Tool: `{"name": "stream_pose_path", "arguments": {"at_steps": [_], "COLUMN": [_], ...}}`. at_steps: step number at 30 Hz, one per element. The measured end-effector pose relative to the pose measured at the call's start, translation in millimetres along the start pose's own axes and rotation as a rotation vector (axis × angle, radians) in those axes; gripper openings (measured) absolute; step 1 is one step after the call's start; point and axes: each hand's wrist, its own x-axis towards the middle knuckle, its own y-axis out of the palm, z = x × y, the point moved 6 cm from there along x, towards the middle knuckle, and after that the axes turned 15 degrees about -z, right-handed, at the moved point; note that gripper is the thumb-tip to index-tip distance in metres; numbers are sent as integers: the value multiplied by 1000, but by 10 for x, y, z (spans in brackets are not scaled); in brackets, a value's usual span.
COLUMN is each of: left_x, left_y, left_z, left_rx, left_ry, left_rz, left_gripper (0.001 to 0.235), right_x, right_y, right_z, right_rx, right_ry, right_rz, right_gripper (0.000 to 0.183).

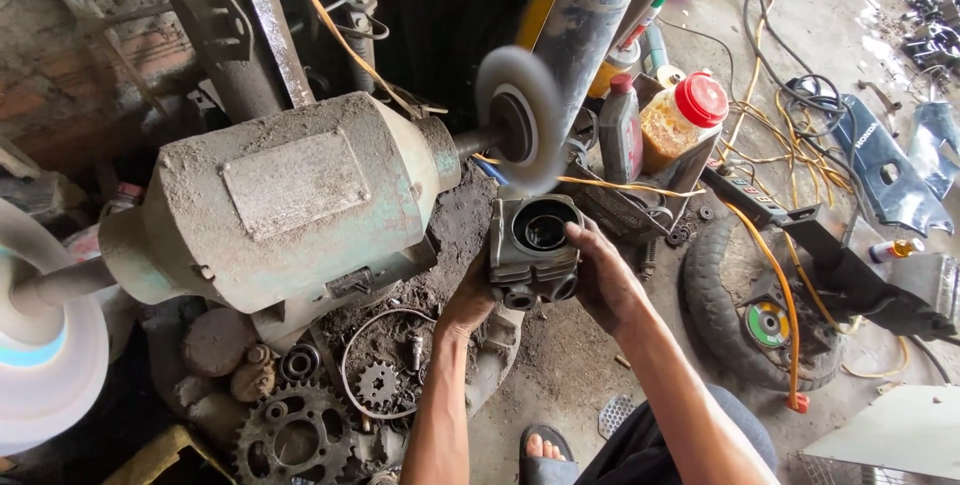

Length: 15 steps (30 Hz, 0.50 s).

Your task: Cleaning a motorcycle cylinder head by pressing it against a rotating wire wheel on a bench grinder.

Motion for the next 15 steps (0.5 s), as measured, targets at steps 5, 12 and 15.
{"name": "stream_pose_path", "arguments": {"at_steps": [5, 12, 15], "left_x": [48, 278, 273], "left_y": [382, 162, 113], "left_z": [-489, -183, -82], "left_rx": [65, 138, 102], "left_ry": [45, -16, -47], "left_rz": [-15, -100, -139], "left_gripper": [119, 136, 135], "right_x": [141, 320, 349], "right_y": [88, 113, 95], "right_z": [-2, 78, 62], "right_rx": [235, 358, 372], "right_ry": [125, 207, 215], "right_rz": [-60, -84, -67], "right_gripper": [63, 50, 49]}}
